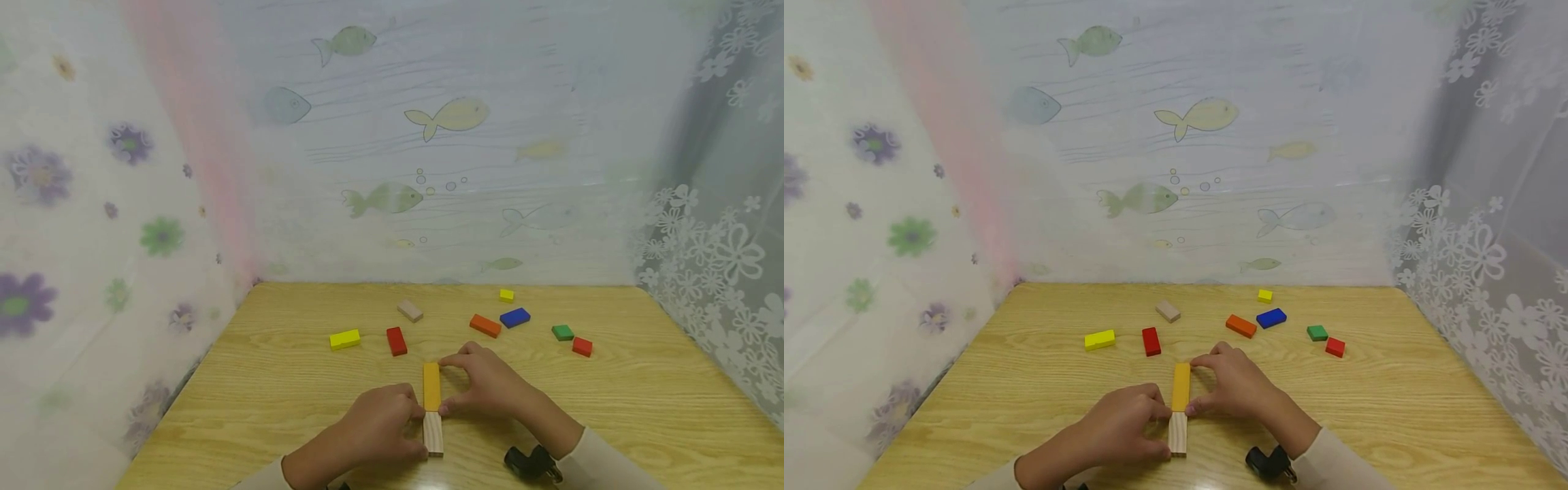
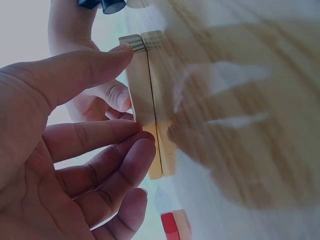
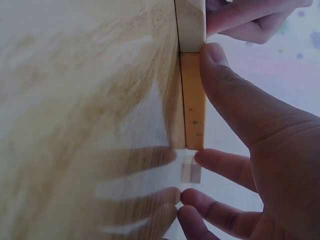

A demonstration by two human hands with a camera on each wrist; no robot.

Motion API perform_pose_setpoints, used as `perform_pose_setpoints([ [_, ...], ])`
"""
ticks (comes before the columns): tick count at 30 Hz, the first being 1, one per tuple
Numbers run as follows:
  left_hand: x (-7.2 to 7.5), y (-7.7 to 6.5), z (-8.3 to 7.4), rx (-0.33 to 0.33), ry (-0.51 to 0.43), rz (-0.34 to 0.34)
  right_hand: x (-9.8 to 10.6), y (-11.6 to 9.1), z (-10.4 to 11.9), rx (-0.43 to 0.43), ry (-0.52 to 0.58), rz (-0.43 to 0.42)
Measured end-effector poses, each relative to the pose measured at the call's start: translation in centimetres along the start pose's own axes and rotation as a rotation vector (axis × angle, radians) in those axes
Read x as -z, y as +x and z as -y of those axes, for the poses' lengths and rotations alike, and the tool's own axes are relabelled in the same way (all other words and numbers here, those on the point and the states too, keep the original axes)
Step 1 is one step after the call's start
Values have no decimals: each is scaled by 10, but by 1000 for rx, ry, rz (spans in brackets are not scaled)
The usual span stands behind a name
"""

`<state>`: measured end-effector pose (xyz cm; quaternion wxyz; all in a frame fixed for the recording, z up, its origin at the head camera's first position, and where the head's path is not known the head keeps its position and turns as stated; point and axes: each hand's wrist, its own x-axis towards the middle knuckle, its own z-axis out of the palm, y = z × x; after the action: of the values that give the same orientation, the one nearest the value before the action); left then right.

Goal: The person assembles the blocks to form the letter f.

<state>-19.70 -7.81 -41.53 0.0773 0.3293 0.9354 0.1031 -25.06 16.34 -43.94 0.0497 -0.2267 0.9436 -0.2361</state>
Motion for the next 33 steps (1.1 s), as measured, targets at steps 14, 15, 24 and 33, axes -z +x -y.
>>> perform_pose_setpoints([
  [14, -1, 0, 1, -1, -1, -11, 2, -2, 4, 0, -5, 2],
  [15, -1, 0, 1, -2, 2, -13, 2, -2, 4, -1, -7, 4],
  [24, -2, 0, 2, -17, 11, -37, 1, -1, 3, 10, -41, 20],
  [33, -2, 0, 3, -14, 0, -23, 2, -3, 5, 7, -36, 23],
])
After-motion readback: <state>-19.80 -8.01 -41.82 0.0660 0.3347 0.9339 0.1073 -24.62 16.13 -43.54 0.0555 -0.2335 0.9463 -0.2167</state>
